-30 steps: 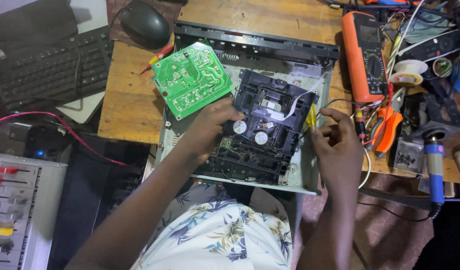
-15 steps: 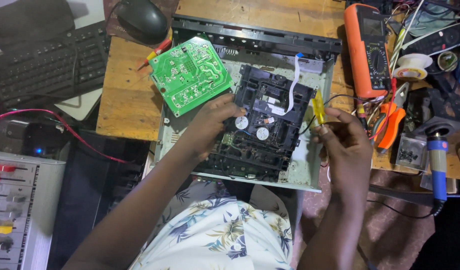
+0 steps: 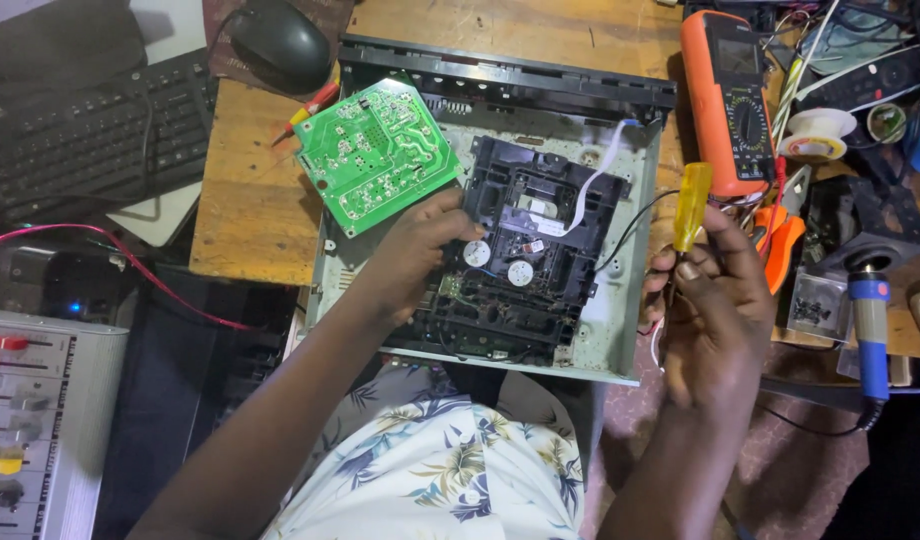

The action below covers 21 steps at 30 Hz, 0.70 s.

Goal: Disassembling a DVD player by removing internal screws and extracting the disc drive assembly.

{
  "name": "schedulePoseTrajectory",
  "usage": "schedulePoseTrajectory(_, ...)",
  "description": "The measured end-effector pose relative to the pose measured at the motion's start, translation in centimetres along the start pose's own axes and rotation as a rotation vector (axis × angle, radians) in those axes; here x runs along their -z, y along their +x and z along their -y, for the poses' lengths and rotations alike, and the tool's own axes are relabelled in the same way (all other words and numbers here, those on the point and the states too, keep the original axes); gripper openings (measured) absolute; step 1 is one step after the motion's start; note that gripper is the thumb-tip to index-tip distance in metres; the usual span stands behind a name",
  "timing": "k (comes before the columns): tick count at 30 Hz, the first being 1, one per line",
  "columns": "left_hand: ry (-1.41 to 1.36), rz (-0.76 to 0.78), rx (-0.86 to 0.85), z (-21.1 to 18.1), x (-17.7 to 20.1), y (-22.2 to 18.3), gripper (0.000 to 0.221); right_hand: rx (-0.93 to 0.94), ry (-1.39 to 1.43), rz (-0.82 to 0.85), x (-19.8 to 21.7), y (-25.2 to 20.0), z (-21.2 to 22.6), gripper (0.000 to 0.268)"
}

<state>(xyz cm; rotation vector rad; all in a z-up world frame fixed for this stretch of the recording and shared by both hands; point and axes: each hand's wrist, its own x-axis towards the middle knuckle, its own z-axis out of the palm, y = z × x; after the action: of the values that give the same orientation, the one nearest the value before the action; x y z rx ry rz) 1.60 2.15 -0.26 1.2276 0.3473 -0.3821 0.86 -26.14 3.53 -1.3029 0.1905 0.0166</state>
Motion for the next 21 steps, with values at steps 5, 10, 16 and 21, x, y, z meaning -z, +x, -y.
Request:
schedulePoseTrajectory(5,-0.011,-0.008,0.03,-0.7,-0.3,-0.6,0.016,-0.017,0.0,0.013,0.0,0.1,-0.1,0.052)
schedulePoseTrajectory(10,-0.042,0.015,0.025,-0.6,-0.2,-0.6,0.014,-0.006,-0.048,0.008,-0.8,-0.1,0.2,0.036)
schedulePoseTrajectory(16,-0.197,0.071,-0.038,1.8,0.5,1.0,0.043,0.06,-0.152,0.037,0.3,0.5,-1.7,0.03)
schedulePoseTrajectory(21,-0.151,0.063,-0.036,0.1,-0.8,-0.8,0.046,0.207,-0.538,0.121,-3.2,-2.0,0.9,0.015)
